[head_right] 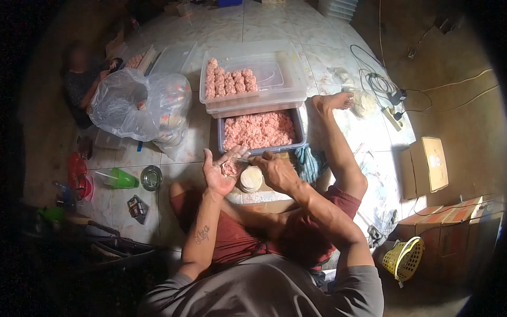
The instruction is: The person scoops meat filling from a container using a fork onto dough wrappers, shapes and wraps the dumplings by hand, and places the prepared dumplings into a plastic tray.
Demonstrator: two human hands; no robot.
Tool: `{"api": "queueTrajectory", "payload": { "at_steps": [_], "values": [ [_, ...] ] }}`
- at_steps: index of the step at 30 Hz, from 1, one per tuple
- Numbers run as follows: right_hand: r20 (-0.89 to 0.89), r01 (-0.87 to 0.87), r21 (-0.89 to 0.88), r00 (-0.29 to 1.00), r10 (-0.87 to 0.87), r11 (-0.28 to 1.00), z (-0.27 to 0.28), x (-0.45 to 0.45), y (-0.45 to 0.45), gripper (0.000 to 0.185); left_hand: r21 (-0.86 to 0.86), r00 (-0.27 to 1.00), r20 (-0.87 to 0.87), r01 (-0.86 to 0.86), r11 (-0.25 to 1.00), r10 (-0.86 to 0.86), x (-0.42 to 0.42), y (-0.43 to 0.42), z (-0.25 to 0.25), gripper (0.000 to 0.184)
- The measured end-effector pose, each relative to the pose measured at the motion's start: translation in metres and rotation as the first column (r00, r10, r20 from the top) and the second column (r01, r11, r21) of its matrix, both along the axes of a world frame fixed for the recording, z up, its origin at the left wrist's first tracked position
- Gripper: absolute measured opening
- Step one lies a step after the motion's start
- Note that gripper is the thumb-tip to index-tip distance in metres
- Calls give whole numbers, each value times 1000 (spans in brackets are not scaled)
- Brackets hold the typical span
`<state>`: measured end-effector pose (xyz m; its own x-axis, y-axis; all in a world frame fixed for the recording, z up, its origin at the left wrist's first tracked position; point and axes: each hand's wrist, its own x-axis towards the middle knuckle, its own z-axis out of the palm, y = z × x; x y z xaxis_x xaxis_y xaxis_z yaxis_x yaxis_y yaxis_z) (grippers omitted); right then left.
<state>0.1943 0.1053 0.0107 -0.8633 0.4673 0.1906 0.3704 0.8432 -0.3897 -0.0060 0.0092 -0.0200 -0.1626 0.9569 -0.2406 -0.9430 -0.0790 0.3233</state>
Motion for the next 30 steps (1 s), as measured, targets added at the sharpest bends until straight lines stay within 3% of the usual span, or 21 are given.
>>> {"api": "queueTrajectory", "payload": {
  "at_steps": [1, 2, 3, 5, 6, 9, 10, 11, 13, 14, 15, 16, 18, 19, 20, 21, 23, 25, 27, 28, 30],
  "values": [
    [-71, -26, 105, 997, 34, 994, -6, 0, 2, 49, 9, 1000, -2, -5, 1000, 5, -2, 2, -3, 99],
    [-7, 125, -55, 992, -126, 991, 24, -3, -16, 45, 12, 997, 2, -74, 997, 74, -3, 0, -6, 95],
    [-4, 122, -63, 992, -122, 991, 18, -5, -29, 45, 0, 990, 9, -138, 990, 138, -3, -6, -10, 92],
    [94, 133, -275, 989, -111, 952, 4, -5, -45, 39, -13, 997, 44, -60, 998, 61, 5, -8, -12, 87],
    [-164, -28, -352, 986, -32, 936, -7, -5, -43, 36, -41, 994, 67, -87, 995, 90, 4, -10, -21, 86],
    [-48, 14, -245, 998, -26, 970, 1, -3, -26, 36, -98, 972, 150, -168, 981, 181, -1, -16, -43, 83],
    [-62, 55, -349, 995, -82, 936, 24, -3, -22, 37, -143, 950, 205, -208, 968, 235, -1, -23, -50, 82],
    [-201, 49, -286, 973, -110, 957, 4, -8, -9, 35, -145, 949, 208, -211, 967, 238, 0, -28, -64, 82],
    [-191, 93, -194, 973, -130, 977, 34, -32, -2, 32, -164, 962, 248, -75, 984, 115, 5, -34, -91, 77],
    [-113, 103, -132, 987, -118, 986, 32, -44, 10, 28, 45, 973, 226, 38, 998, -47, 12, -38, -84, 73],
    [-35, 107, -70, 993, -110, 992, 26, -57, 21, 24, -149, 961, 276, 81, 985, -38, 16, -38, -82, 72],
    [0, 97, 38, 995, -98, 995, 20, -71, 31, 20, -183, 973, 227, 82, 980, -39, 19, -41, -79, 72],
    [45, 58, 80, 997, -62, 995, 0, -96, 42, 19, -211, 983, 179, 76, 975, -38, 20, -46, -95, 72],
    [90, 23, 114, 995, -34, 993, -11, -106, 46, 19, 101, 934, 319, 137, 985, -162, 17, -45, -109, 73],
    [14, -78, 218, 997, 76, 973, -13, -114, 47, 20, 408, 858, 404, 143, 902, -319, 14, -43, -101, 73],
    [11, -77, 221, 997, 76, 972, -14, -117, 50, 20, 410, 859, 400, 145, 900, -320, 12, -43, -94, 73],
    [136, 10, 336, 989, -59, 942, -12, -117, 55, 23, -92, 994, 43, 105, 990, -101, 11, -49, -72, 71],
    [-215, 44, 379, 976, 42, 924, -28, -103, 75, 17, -74, 989, 143, 49, 996, -38, 7, -48, -63, 70],
    [-371, 92, 349, 927, 47, 932, 8, -83, 64, 15, -71, 969, 245, -8, 997, 25, 6, -45, -51, 70],
    [-367, 90, 349, 929, 48, 933, 25, -75, 57, 15, 40, 938, 347, -28, 999, 12, 4, -39, -40, 71],
    [-392, -93, -29, 917, 74, 995, 60, -56, 30, 15, 172, 877, 478, -151, 973, 52, 4, -29, -44, 76]
  ]
}}
